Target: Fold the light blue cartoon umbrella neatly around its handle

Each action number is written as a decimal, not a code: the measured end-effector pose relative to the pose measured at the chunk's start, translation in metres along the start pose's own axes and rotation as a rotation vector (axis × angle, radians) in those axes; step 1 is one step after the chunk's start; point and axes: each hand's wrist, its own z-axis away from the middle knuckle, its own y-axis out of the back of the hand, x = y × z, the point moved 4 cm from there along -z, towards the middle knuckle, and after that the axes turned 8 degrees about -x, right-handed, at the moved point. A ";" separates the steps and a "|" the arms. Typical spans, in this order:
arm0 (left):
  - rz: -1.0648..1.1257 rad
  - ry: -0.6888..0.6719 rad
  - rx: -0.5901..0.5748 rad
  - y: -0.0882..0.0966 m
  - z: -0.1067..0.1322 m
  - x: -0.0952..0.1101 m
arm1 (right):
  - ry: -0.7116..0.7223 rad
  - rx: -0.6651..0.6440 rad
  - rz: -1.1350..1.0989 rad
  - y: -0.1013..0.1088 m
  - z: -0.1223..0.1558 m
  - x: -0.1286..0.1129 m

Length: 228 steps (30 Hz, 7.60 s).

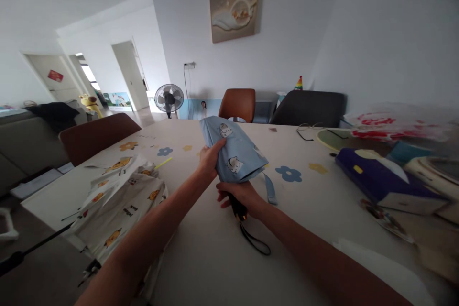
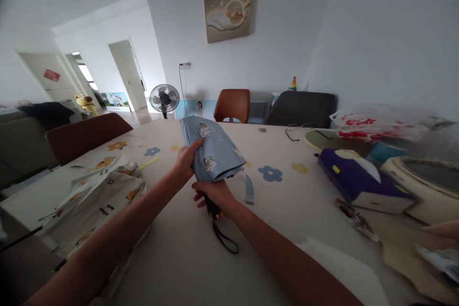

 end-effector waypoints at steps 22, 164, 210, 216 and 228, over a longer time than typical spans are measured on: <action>-0.030 0.122 -0.061 0.028 -0.030 -0.001 | -0.086 -0.156 0.014 -0.020 0.008 0.018; -0.605 0.691 -0.616 0.103 -0.092 0.000 | -0.340 -0.058 -0.103 -0.013 0.000 0.024; -1.391 -0.449 -0.613 0.048 0.009 -0.035 | -0.261 -0.099 -0.296 -0.011 0.001 0.015; -1.385 -0.476 -0.613 0.049 0.011 -0.038 | -0.283 -0.113 -0.362 -0.011 -0.002 0.018; -1.305 -0.481 -0.495 0.057 0.008 -0.038 | -0.268 -0.144 -0.230 -0.014 0.002 0.021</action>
